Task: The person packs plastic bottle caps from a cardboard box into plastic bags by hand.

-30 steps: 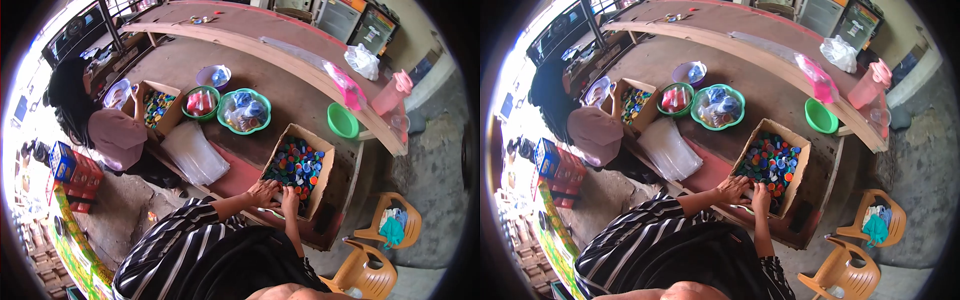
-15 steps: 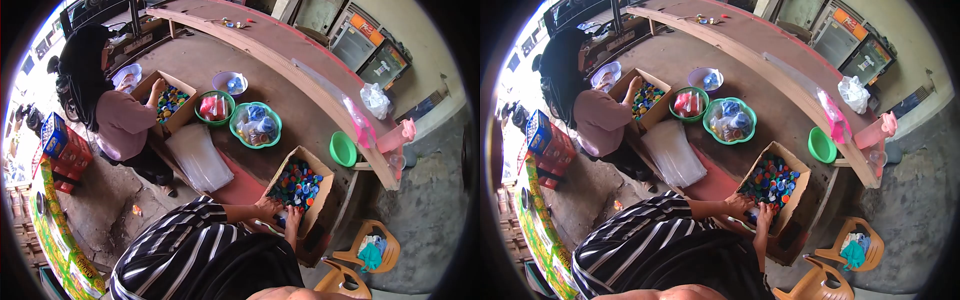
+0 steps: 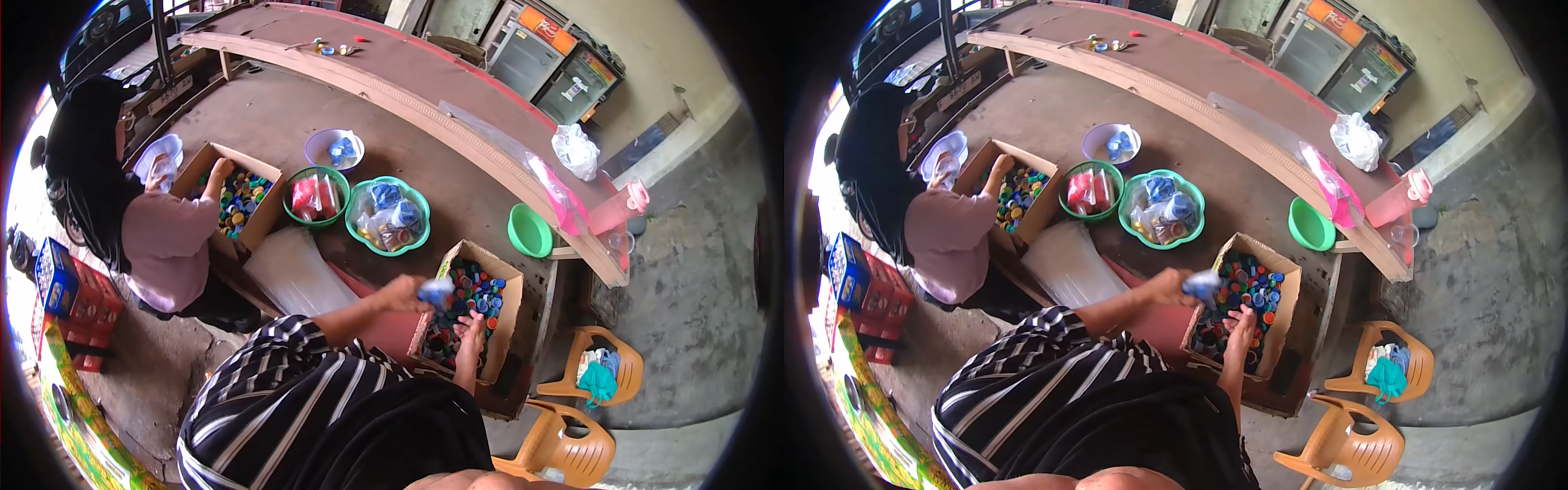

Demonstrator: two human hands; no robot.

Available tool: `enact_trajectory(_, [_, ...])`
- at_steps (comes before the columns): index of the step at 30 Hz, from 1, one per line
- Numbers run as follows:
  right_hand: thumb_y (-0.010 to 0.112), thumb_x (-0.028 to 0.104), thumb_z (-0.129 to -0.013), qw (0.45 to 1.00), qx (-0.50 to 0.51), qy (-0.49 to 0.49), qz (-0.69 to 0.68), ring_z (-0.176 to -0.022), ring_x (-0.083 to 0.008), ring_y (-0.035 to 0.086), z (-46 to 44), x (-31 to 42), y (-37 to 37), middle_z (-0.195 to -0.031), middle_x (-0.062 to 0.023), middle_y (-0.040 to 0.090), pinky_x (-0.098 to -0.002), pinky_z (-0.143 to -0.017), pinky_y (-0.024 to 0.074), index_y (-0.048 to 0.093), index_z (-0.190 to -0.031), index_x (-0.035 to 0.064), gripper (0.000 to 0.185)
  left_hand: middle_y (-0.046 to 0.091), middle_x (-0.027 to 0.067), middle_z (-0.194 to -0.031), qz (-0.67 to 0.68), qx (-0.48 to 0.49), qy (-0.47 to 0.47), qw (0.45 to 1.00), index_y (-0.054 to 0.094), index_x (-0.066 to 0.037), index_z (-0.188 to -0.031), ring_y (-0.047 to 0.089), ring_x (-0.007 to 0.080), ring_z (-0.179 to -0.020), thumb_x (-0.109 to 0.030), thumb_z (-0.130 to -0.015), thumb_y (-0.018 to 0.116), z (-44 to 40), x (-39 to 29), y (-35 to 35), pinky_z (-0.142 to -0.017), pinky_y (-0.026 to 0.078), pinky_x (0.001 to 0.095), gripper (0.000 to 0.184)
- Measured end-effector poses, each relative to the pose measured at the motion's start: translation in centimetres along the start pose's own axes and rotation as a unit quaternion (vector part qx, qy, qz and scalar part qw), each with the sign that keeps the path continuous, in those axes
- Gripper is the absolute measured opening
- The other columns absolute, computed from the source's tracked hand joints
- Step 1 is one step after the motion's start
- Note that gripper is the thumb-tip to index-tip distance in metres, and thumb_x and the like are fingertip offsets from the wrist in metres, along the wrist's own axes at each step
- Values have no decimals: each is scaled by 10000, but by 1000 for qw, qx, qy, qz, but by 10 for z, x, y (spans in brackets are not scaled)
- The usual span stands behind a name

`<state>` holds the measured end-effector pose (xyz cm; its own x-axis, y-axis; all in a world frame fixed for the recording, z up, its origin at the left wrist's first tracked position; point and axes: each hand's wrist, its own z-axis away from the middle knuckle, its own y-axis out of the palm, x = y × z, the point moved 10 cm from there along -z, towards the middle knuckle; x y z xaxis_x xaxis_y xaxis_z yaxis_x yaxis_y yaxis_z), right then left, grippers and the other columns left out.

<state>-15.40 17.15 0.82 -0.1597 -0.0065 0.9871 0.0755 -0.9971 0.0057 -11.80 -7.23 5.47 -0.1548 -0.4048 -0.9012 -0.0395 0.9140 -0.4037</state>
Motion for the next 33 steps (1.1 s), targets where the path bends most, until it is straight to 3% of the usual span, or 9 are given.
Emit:
enact_trajectory(3, [436, 433, -1052, 986, 33, -56, 155, -835, -154, 638, -3, -5, 37, -1017, -103, 645, -305, -777, 507, 531, -1272, 26, 473, 727, 114, -851, 73, -54, -133, 987, 672, -23, -1136, 715, 227, -805, -338, -750, 830, 3, 30, -83, -761, 568, 372, 522])
enact_trajectory(4, [469, 394, -1048, 977, 44, -83, 190, -892, -204, 644, -10, -17, 47, -1072, -137, 636, -330, -810, 506, 526, -1260, 3, 449, 716, 131, -787, 83, -118, -58, 988, 702, -6, -1010, 708, 217, -675, -349, -773, 782, -10, 63, -102, -661, 571, 363, 425])
enact_trajectory(6, [524, 343, -1030, 912, 30, -222, 342, -982, -296, 626, -12, -20, 70, -1112, -188, 617, -384, -854, 495, 522, -1237, -31, 428, 723, 190, -882, 11, -208, -75, 975, 709, -21, -1057, 720, 296, -804, -343, -779, 751, -15, 70, -159, -739, 563, 410, 427])
enact_trajectory(10, [680, 221, -911, 876, 22, -212, 433, -1125, -437, 520, 5, -21, 112, -1183, -221, 586, -490, -966, 402, 447, -1284, -35, 508, 680, 261, -978, -108, -306, -60, 944, 718, -26, -1053, 636, 400, -973, -371, -755, 748, -47, 89, -234, -898, 511, 463, 457])
enact_trajectory(14, [681, 210, -907, 865, -21, -215, 454, -1131, -451, 519, 6, -23, 107, -1229, -260, 553, -491, -976, 404, 400, -1336, -46, 573, 645, 262, -956, -157, -251, -74, 952, 657, 38, -953, 607, 418, -994, -402, -724, 774, -92, 132, -248, -899, 494, 488, 509])
enact_trajectory(19, [659, 207, -920, 864, -29, -164, 476, -1118, -466, 525, 7, -26, 104, -1216, -290, 538, -496, -948, 433, 416, -1318, -57, 535, 666, 251, -1046, -178, -187, -119, 959, 359, -39, -1235, 656, 431, -993, -500, -722, 808, -113, 168, -229, -847, 524, 482, 823])
enact_trajectory(26, [616, 231, -928, 885, -38, -68, 460, -1117, -458, 527, 6, -22, 101, -1184, -270, 535, -490, -941, 438, 457, -1254, -41, 454, 537, 183, -1273, -354, -100, -177, 913, 621, -51, -1211, 451, 356, -1242, -565, -825, 672, -113, 184, -207, -1018, 385, 477, 644])
enact_trajectory(30, [586, 242, -937, 881, -39, -51, 468, -1074, -457, 538, 5, -22, 102, -1112, -265, 544, -495, -905, 440, 482, -1187, -38, 390, 486, 172, -1343, -413, -218, -48, 883, 548, -62, -1339, 450, 354, -1262, -455, -845, 689, -110, 150, -207, -1008, 387, 478, 646])
enact_trajectory(33, [581, 239, -938, 880, -43, -34, 472, -1041, -460, 546, 5, -25, 100, -1078, -265, 551, -498, -885, 441, 499, -1135, -38, 350, 319, 131, -1567, -440, -160, 16, 884, 460, -143, -1455, 259, 358, -1460, -364, -919, 623, -114, 149, -182, -1151, 225, 573, 602])
